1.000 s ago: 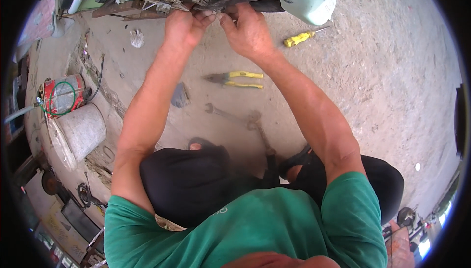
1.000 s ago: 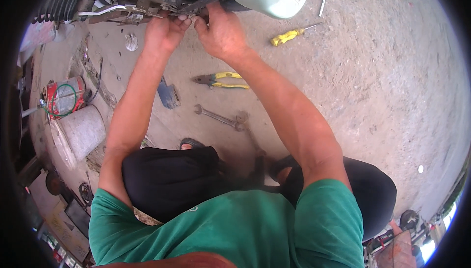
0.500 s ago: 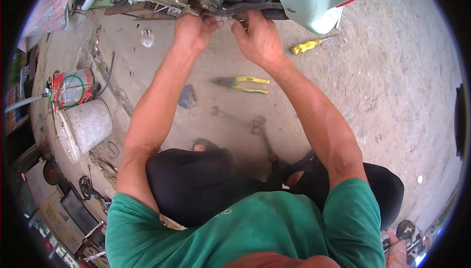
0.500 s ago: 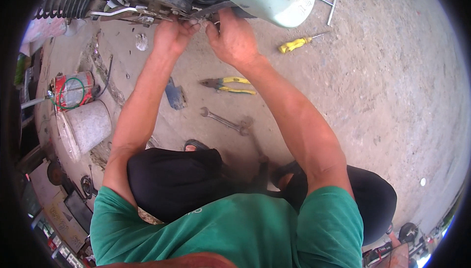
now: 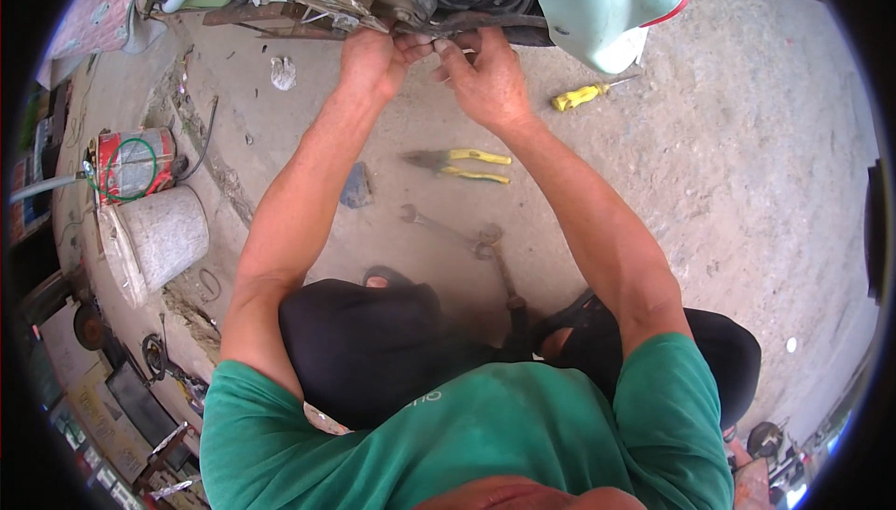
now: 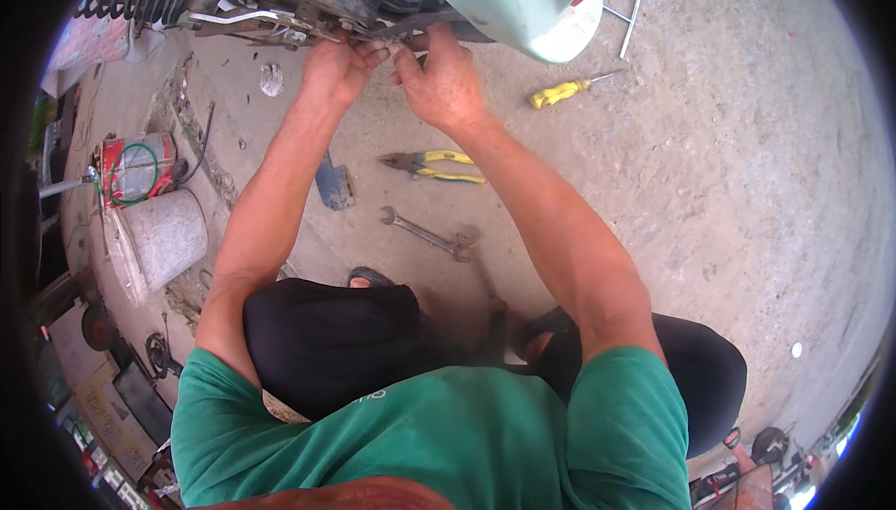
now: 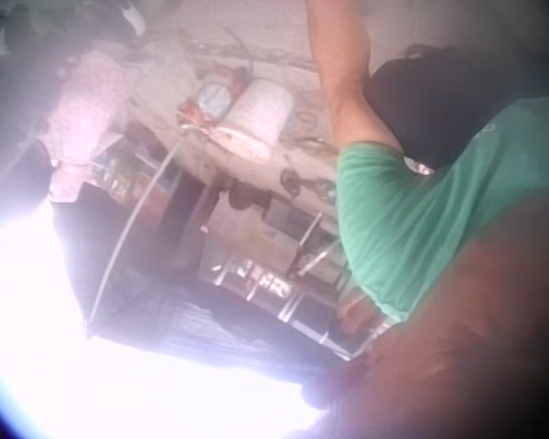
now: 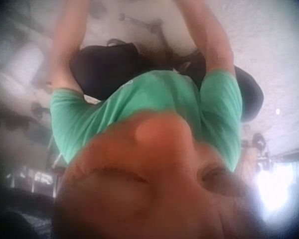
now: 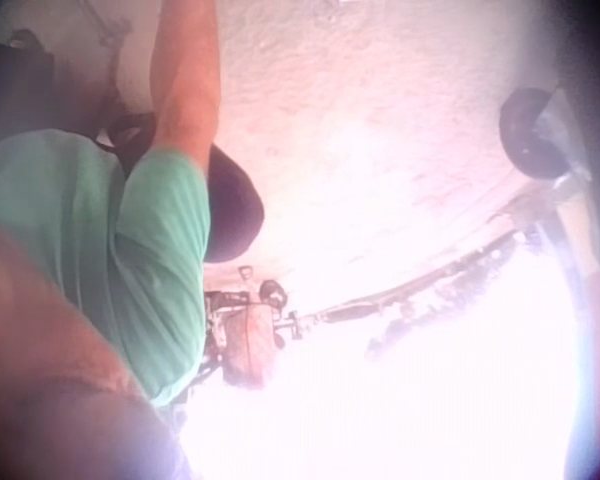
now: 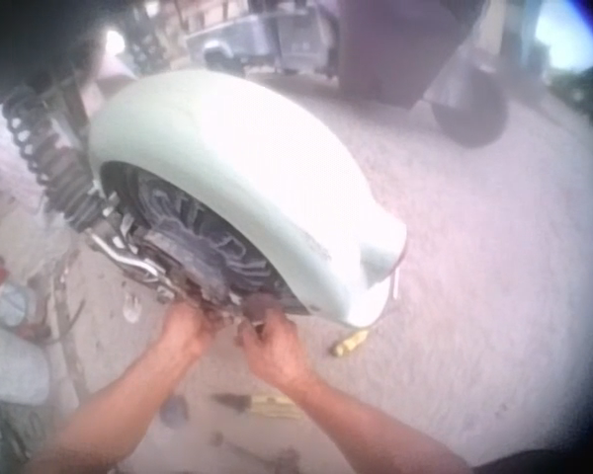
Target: The person unscrews and removes a plastic cover from a motorcycle using a screwdriver, then uses pliers and a wrench to detach a component from the rear wheel assembly.
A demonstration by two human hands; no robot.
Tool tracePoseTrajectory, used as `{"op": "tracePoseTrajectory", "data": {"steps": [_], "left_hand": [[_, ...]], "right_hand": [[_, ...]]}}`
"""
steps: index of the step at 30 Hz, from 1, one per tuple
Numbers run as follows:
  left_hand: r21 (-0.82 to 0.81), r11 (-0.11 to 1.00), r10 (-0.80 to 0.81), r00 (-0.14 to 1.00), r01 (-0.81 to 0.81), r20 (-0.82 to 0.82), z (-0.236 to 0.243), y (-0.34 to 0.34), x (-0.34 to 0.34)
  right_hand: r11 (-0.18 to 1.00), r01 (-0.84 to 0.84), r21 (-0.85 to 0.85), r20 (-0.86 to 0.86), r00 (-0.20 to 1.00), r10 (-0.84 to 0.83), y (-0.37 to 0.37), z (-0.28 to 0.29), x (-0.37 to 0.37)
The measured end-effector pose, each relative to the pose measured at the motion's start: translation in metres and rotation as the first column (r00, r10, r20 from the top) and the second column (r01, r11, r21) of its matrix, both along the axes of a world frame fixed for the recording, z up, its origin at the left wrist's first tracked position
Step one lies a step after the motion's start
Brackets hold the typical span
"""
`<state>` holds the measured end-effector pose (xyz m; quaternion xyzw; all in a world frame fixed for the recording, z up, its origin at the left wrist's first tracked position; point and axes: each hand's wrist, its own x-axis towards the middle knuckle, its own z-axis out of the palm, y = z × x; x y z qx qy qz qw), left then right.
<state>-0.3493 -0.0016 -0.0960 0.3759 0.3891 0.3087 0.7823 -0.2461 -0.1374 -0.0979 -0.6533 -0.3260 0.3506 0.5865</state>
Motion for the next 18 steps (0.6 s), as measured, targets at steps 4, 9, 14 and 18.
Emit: {"op": "tracePoseTrajectory", "data": {"steps": [4,9,14,18], "left_hand": [[-0.009,1.0,0.012,1.0,-0.013,-0.023,0.0,0.0,0.001],[0.014,1.0,0.014,0.999,-0.014,-0.03,0.004,-0.002,0.004],[0.007,1.0,0.016,1.0,-0.016,-0.003,0.0,-0.002,0.003],[0.024,1.0,-0.018,1.0,0.018,-0.008,-0.008,0.004,-0.002]], "right_hand": [[0.997,0.042,0.061,-0.167,0.985,-0.031,0.005,0.005,-0.007],[0.954,0.295,-0.061,-0.687,0.68,-0.255,0.009,0.019,-0.024],[0.982,0.159,-0.098,-0.806,0.567,-0.172,0.003,0.022,-0.018],[0.995,0.087,-0.038,-0.836,0.544,-0.08,0.001,0.015,-0.014]]}}
